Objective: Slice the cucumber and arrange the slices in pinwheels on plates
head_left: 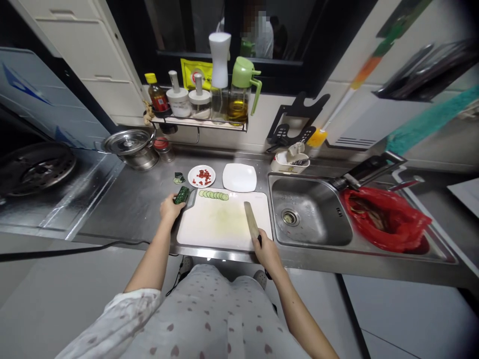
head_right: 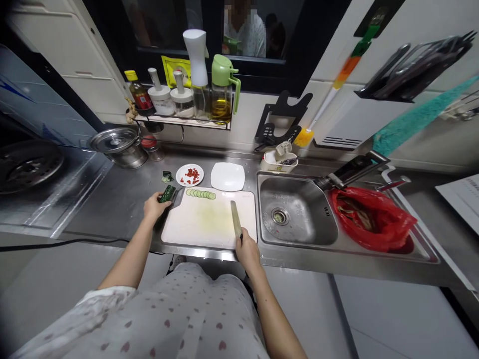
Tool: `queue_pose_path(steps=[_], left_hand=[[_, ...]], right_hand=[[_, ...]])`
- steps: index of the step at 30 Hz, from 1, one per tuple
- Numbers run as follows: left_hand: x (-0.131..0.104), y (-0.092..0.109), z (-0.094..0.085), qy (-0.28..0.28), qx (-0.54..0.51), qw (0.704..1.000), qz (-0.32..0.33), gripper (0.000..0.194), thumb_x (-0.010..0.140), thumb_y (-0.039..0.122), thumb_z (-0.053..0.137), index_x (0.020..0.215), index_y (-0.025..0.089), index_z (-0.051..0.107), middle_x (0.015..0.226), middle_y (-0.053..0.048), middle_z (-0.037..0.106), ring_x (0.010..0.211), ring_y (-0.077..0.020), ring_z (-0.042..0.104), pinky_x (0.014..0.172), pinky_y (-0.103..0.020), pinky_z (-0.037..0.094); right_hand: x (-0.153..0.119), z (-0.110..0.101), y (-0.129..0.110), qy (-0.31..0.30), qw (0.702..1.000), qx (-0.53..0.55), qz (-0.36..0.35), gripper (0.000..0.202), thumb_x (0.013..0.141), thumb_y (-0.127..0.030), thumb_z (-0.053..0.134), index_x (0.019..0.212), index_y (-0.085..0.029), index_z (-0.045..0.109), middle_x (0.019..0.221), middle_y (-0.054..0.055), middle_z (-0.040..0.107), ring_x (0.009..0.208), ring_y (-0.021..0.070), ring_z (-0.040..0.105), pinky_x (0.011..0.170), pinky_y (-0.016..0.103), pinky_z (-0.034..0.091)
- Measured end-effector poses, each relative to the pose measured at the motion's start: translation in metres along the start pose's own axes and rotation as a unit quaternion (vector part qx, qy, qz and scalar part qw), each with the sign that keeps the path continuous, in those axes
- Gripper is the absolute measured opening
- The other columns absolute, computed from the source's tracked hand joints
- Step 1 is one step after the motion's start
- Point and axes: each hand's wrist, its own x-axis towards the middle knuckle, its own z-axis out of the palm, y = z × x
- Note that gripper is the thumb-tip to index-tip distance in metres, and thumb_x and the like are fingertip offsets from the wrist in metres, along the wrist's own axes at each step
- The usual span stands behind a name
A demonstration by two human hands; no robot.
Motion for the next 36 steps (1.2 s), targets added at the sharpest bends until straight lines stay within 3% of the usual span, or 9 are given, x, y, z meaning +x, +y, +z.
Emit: queue_pose_path(steps=[13, 23, 27, 31, 36], left_hand=[[0.02, -0.003, 0.013, 0.001, 0.029, 0.999, -0.024, 0.054, 0.074, 0.048, 0.07, 0.123, 0.024, 0.061, 0.117, -0.015, 0.068, 0.107, -0.0309, 0.063, 0.084, -0.037, 0.049], [0.014, -0.003, 0.016, -0.009, 0.053, 0.999, 0.001, 0.06, 0.078, 0.053, 0.063, 0.131, 0.024, 0.057, 0.119, -0.016, 0.065, 0.11, -0.032, 0.061, 0.087, -0.039, 0.047], [-0.001, 0.007, 0.015, 0.044, 0.053, 0.998, -0.011, 0.063, 0.081, 0.054, 0.059, 0.136, 0.024, 0.051, 0.128, -0.018, 0.056, 0.119, -0.0367, 0.051, 0.094, -0.048, 0.041], [-0.024, 0.028, 0.02, 0.102, 0.029, 0.993, 0.055, 0.05, 0.089, 0.043, 0.052, 0.135, 0.025, 0.051, 0.135, -0.015, 0.049, 0.125, -0.0353, 0.042, 0.103, -0.052, 0.029], [-0.048, 0.065, 0.045, 0.019, 0.007, 0.981, 0.193, 0.035, 0.09, 0.04, 0.051, 0.12, 0.026, 0.063, 0.121, -0.011, 0.059, 0.116, -0.0305, 0.049, 0.101, -0.046, 0.03]], right_hand=[[-0.001, -0.003, 0.0, -0.006, 1.0, -0.009, -0.003, 0.039, 0.096, -0.025, 0.036, 0.132, -0.016, 0.047, 0.104, 0.011, 0.071, 0.091, 0.0214, 0.065, 0.072, 0.025, 0.037], [0.001, -0.002, -0.003, -0.032, 0.999, -0.028, 0.027, 0.036, 0.098, -0.026, 0.036, 0.132, -0.017, 0.042, 0.096, 0.01, 0.07, 0.086, 0.0206, 0.064, 0.069, 0.025, 0.034], [0.002, -0.001, -0.004, -0.045, 0.998, -0.032, 0.035, 0.03, 0.099, -0.026, 0.033, 0.127, -0.016, 0.042, 0.094, 0.011, 0.07, 0.082, 0.0204, 0.064, 0.067, 0.026, 0.032], [0.001, -0.002, -0.007, -0.053, 0.997, -0.041, 0.044, 0.027, 0.099, -0.025, 0.032, 0.124, -0.016, 0.041, 0.093, 0.011, 0.069, 0.081, 0.0204, 0.064, 0.065, 0.026, 0.03], [-0.001, -0.003, -0.011, -0.062, 0.996, -0.042, 0.049, 0.026, 0.099, -0.024, 0.031, 0.122, -0.017, 0.04, 0.095, 0.011, 0.069, 0.083, 0.0207, 0.064, 0.064, 0.027, 0.029]])
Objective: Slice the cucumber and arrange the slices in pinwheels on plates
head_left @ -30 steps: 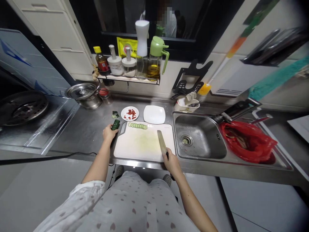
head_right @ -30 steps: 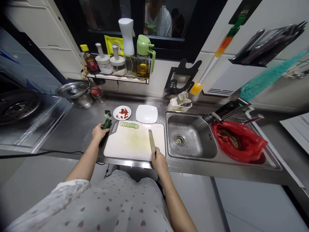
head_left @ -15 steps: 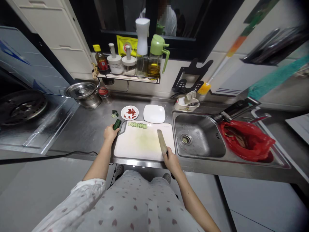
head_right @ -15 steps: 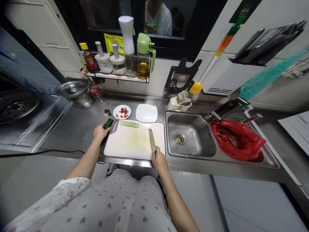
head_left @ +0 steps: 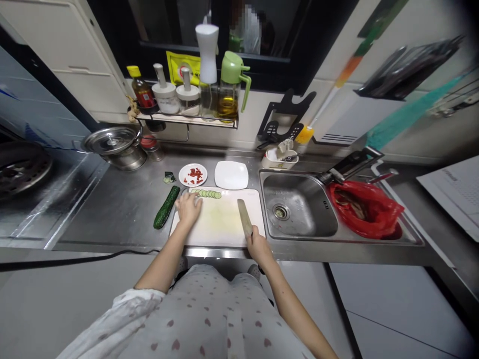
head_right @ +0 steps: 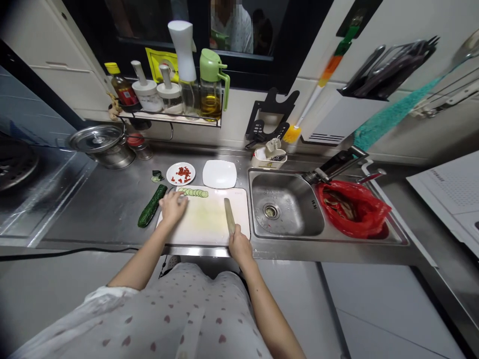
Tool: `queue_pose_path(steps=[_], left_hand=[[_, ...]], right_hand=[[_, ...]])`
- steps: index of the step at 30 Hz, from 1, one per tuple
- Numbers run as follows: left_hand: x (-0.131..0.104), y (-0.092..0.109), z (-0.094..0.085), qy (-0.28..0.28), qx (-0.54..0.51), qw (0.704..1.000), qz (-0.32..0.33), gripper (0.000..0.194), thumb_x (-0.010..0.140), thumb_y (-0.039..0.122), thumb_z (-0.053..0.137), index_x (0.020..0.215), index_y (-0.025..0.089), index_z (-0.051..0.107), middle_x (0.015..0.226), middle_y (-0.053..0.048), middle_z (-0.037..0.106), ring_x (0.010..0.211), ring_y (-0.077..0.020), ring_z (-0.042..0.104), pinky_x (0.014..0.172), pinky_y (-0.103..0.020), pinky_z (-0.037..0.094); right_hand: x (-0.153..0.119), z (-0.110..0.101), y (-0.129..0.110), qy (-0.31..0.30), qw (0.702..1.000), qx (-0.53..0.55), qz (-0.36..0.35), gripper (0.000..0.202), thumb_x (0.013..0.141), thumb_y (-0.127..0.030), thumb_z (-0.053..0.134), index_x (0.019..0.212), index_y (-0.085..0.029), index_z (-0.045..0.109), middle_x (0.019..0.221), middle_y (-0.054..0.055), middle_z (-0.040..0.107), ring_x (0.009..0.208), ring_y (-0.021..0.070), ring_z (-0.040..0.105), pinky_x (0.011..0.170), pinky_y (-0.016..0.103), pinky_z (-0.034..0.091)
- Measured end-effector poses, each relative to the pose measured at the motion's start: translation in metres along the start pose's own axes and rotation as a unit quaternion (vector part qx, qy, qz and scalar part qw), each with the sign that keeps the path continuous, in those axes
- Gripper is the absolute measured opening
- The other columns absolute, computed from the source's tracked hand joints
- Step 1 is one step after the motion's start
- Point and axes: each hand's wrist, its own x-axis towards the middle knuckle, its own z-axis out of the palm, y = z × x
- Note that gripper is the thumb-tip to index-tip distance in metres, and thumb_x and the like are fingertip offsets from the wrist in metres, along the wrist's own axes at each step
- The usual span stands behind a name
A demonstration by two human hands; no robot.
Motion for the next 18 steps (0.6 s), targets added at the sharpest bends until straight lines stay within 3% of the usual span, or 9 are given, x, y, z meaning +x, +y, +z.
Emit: queue_pose_path(steps=[4, 8, 18], left_hand=[[0.007, 0.029, 0.021, -0.066, -0.017, 0.996, 0.053, 0.033, 0.091, 0.037, 0.049, 0.118, 0.025, 0.064, 0.114, -0.011, 0.063, 0.112, -0.0298, 0.052, 0.097, -0.044, 0.032], [0.018, 0.047, 0.033, -0.084, 0.01, 0.994, 0.07, 0.035, 0.092, 0.034, 0.047, 0.121, 0.025, 0.064, 0.113, -0.012, 0.062, 0.111, -0.0307, 0.053, 0.094, -0.044, 0.034], [0.028, 0.054, 0.043, -0.078, 0.063, 0.991, 0.093, 0.028, 0.09, 0.028, 0.049, 0.111, 0.024, 0.066, 0.114, -0.013, 0.061, 0.109, -0.0307, 0.054, 0.092, -0.043, 0.034]], right_hand=[[-0.001, 0.0, 0.0, -0.006, 1.0, -0.001, 0.008, 0.025, 0.099, -0.023, 0.031, 0.121, -0.017, 0.039, 0.094, 0.011, 0.069, 0.083, 0.0205, 0.065, 0.063, 0.027, 0.029], [-0.002, -0.002, -0.002, -0.009, 1.0, -0.001, 0.009, 0.026, 0.099, -0.023, 0.032, 0.123, -0.017, 0.037, 0.097, 0.012, 0.069, 0.086, 0.0214, 0.065, 0.063, 0.027, 0.029], [-0.003, -0.005, -0.003, -0.024, 0.999, 0.011, 0.022, 0.027, 0.098, -0.023, 0.032, 0.124, -0.018, 0.037, 0.099, 0.013, 0.069, 0.09, 0.0222, 0.065, 0.064, 0.027, 0.032]])
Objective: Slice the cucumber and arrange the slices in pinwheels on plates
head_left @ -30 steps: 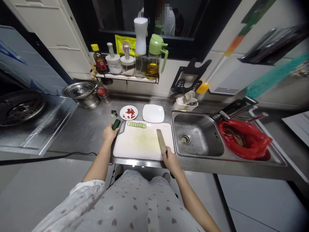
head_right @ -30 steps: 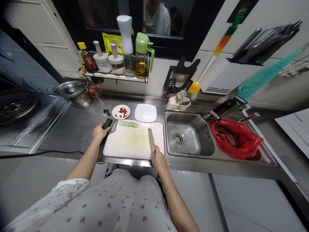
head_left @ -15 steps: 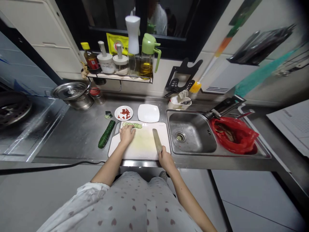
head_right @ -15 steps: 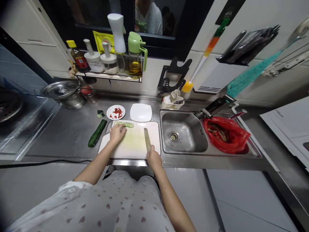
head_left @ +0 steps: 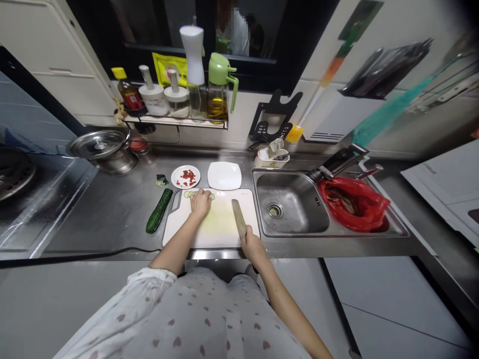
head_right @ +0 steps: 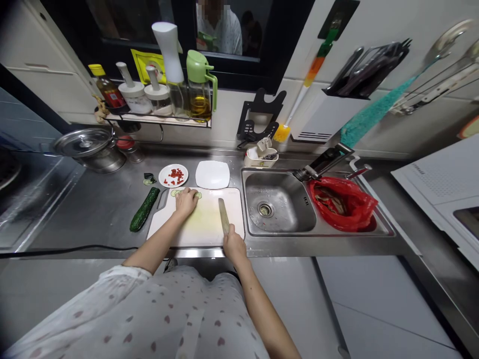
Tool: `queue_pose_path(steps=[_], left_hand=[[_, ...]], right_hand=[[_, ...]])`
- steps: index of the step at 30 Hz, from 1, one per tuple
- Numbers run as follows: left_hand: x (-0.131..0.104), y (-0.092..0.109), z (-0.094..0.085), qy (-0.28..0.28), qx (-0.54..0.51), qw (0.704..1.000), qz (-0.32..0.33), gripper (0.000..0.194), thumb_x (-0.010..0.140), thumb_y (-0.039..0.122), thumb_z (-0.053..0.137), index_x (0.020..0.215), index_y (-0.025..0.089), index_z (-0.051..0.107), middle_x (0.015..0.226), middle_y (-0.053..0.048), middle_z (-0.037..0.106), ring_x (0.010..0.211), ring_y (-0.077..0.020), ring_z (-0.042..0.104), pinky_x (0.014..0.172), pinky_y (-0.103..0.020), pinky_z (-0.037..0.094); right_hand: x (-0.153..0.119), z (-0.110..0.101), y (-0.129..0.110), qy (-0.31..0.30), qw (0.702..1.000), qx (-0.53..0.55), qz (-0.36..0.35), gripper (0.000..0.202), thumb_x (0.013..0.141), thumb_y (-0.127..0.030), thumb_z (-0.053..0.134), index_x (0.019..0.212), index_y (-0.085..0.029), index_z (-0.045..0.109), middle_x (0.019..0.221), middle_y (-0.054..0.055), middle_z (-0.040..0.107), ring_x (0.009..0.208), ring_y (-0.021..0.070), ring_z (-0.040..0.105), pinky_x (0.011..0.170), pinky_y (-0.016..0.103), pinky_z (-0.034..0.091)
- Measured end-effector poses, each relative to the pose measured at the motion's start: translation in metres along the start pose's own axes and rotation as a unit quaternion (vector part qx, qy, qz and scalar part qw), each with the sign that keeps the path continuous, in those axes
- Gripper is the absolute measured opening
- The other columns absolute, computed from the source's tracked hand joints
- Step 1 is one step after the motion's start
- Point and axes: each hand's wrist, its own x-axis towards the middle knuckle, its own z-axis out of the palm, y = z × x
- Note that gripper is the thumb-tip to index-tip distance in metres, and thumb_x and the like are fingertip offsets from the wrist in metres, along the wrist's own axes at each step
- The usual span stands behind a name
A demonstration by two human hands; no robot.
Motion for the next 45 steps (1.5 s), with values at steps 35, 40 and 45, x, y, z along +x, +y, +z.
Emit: queue_pose_path(steps=[35, 40, 45], left_hand=[[-0.046, -0.063, -0.016, -0.038, -0.066, 0.984, -0.159, 0.017, 0.086, 0.032, 0.054, 0.097, 0.028, 0.066, 0.108, -0.003, 0.071, 0.104, -0.0246, 0.062, 0.089, -0.038, 0.039], [-0.044, -0.064, -0.018, -0.045, -0.079, 0.98, -0.178, 0.018, 0.085, 0.032, 0.054, 0.096, 0.03, 0.067, 0.103, -0.003, 0.072, 0.103, -0.0258, 0.063, 0.089, -0.039, 0.039], [-0.043, -0.063, -0.022, -0.045, -0.09, 0.977, -0.187, 0.016, 0.083, 0.031, 0.056, 0.094, 0.03, 0.068, 0.098, -0.003, 0.073, 0.104, -0.0272, 0.063, 0.091, -0.04, 0.039]], right_hand=[[-0.019, -0.004, -0.043, -0.039, 0.972, -0.106, -0.207, 0.03, 0.095, -0.022, 0.034, 0.122, -0.021, 0.046, 0.105, 0.009, 0.069, 0.095, 0.0211, 0.062, 0.07, 0.028, 0.032], [-0.016, -0.001, -0.046, -0.043, 0.971, -0.113, -0.207, 0.029, 0.095, -0.021, 0.034, 0.121, -0.021, 0.046, 0.105, 0.01, 0.068, 0.095, 0.0211, 0.062, 0.071, 0.028, 0.034], [-0.014, -0.002, -0.047, -0.047, 0.97, -0.121, -0.208, 0.03, 0.094, -0.021, 0.034, 0.122, -0.021, 0.046, 0.105, 0.01, 0.069, 0.094, 0.021, 0.062, 0.071, 0.028, 0.035]])
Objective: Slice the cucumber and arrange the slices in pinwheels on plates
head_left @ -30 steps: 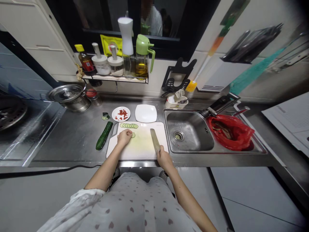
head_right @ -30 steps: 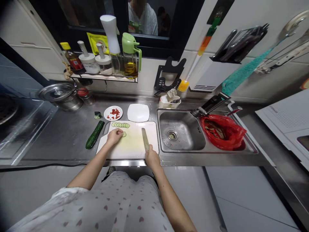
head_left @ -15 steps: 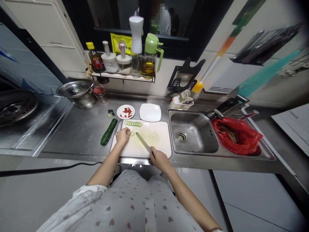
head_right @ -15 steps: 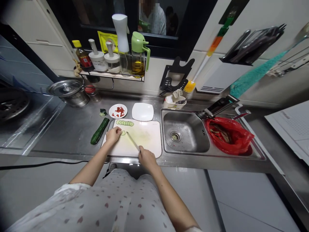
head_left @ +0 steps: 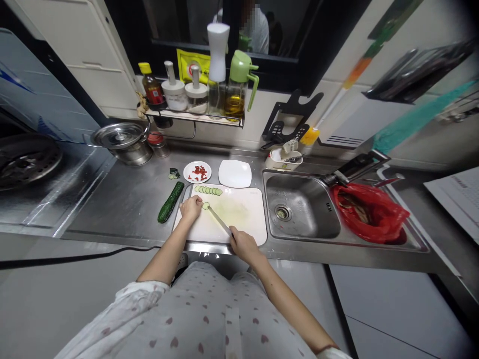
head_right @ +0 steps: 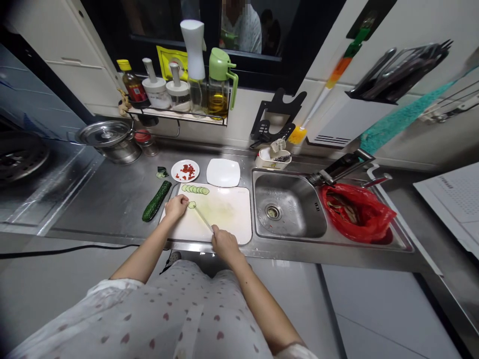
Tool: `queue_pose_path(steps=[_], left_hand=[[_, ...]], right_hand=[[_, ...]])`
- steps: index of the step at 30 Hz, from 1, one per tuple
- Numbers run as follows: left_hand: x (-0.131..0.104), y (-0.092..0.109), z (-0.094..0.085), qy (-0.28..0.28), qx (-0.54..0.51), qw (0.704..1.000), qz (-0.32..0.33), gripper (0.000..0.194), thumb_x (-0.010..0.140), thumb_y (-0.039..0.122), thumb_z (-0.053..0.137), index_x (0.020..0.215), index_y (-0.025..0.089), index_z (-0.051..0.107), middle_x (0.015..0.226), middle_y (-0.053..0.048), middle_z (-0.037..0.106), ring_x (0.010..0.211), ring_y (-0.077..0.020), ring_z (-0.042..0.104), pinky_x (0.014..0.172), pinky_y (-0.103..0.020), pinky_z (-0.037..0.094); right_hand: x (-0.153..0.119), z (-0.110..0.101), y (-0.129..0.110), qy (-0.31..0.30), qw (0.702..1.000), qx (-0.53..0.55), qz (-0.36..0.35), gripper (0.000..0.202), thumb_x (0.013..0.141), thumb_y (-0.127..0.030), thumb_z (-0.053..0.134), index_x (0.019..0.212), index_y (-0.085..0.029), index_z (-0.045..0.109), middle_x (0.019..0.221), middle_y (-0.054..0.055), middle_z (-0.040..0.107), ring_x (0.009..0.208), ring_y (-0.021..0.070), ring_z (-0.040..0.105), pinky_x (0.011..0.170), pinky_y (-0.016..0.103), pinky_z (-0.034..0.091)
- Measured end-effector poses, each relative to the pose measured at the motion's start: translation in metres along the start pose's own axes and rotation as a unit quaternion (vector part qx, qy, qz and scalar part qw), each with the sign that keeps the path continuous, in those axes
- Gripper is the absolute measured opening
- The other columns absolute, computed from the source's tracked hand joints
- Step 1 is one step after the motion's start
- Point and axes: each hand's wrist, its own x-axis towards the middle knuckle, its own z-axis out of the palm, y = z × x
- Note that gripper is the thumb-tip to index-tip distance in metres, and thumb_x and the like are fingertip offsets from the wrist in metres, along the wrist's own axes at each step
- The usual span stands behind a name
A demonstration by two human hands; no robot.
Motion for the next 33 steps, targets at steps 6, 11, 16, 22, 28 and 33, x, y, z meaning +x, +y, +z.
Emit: queue_pose_path(steps=[6, 11, 16, 22, 28, 33], left_hand=[[0.002, 0.001, -0.002, -0.012, -0.01, 1.0, -0.005, 0.014, 0.081, 0.031, 0.058, 0.092, 0.03, 0.067, 0.096, -0.002, 0.073, 0.104, -0.0262, 0.063, 0.092, -0.04, 0.039], [0.004, 0.0, -0.003, -0.016, -0.011, 1.0, -0.013, 0.014, 0.081, 0.031, 0.058, 0.091, 0.03, 0.068, 0.096, -0.002, 0.073, 0.103, -0.0256, 0.063, 0.091, -0.039, 0.04], [0.004, 0.001, -0.004, -0.017, -0.011, 1.0, -0.013, 0.013, 0.08, 0.031, 0.06, 0.09, 0.03, 0.067, 0.097, -0.001, 0.073, 0.104, -0.0251, 0.063, 0.092, -0.039, 0.039], [0.005, 0.001, -0.003, -0.02, -0.014, 1.0, -0.017, 0.012, 0.079, 0.031, 0.061, 0.09, 0.03, 0.067, 0.096, 0.0, 0.074, 0.105, -0.0246, 0.063, 0.092, -0.039, 0.038], [0.006, 0.001, -0.002, -0.016, -0.015, 1.0, -0.019, 0.012, 0.079, 0.031, 0.061, 0.09, 0.03, 0.066, 0.098, -0.001, 0.074, 0.105, -0.0247, 0.063, 0.092, -0.039, 0.038], [0.004, 0.002, -0.004, -0.013, -0.021, 1.0, -0.017, 0.011, 0.08, 0.031, 0.06, 0.088, 0.029, 0.066, 0.096, -0.001, 0.073, 0.104, -0.0253, 0.063, 0.092, -0.04, 0.038]], right_hand=[[0.003, -0.003, -0.001, -0.015, 1.0, -0.022, -0.006, 0.03, 0.093, -0.019, 0.035, 0.121, -0.02, 0.044, 0.103, 0.012, 0.069, 0.092, 0.0228, 0.063, 0.071, 0.029, 0.037], [0.008, -0.003, -0.004, -0.035, 0.998, -0.044, -0.002, 0.032, 0.091, -0.015, 0.035, 0.122, -0.018, 0.042, 0.099, 0.013, 0.069, 0.091, 0.0241, 0.064, 0.07, 0.03, 0.038], [0.011, -0.002, -0.008, -0.046, 0.998, -0.037, 0.009, 0.032, 0.09, -0.014, 0.036, 0.122, -0.017, 0.041, 0.1, 0.015, 0.069, 0.092, 0.0259, 0.065, 0.069, 0.031, 0.039], [0.015, -0.01, -0.011, -0.056, 0.997, -0.041, 0.015, 0.034, 0.089, -0.012, 0.038, 0.122, -0.017, 0.043, 0.103, 0.016, 0.068, 0.094, 0.0258, 0.065, 0.07, 0.031, 0.041], [0.023, -0.014, -0.015, -0.055, 0.998, -0.036, 0.007, 0.034, 0.089, -0.011, 0.037, 0.122, -0.017, 0.043, 0.103, 0.015, 0.067, 0.095, 0.0252, 0.065, 0.071, 0.031, 0.042], [0.028, -0.018, -0.018, -0.053, 0.998, -0.032, 0.002, 0.034, 0.088, -0.01, 0.036, 0.12, -0.017, 0.044, 0.099, 0.014, 0.068, 0.093, 0.0245, 0.065, 0.07, 0.03, 0.042]])
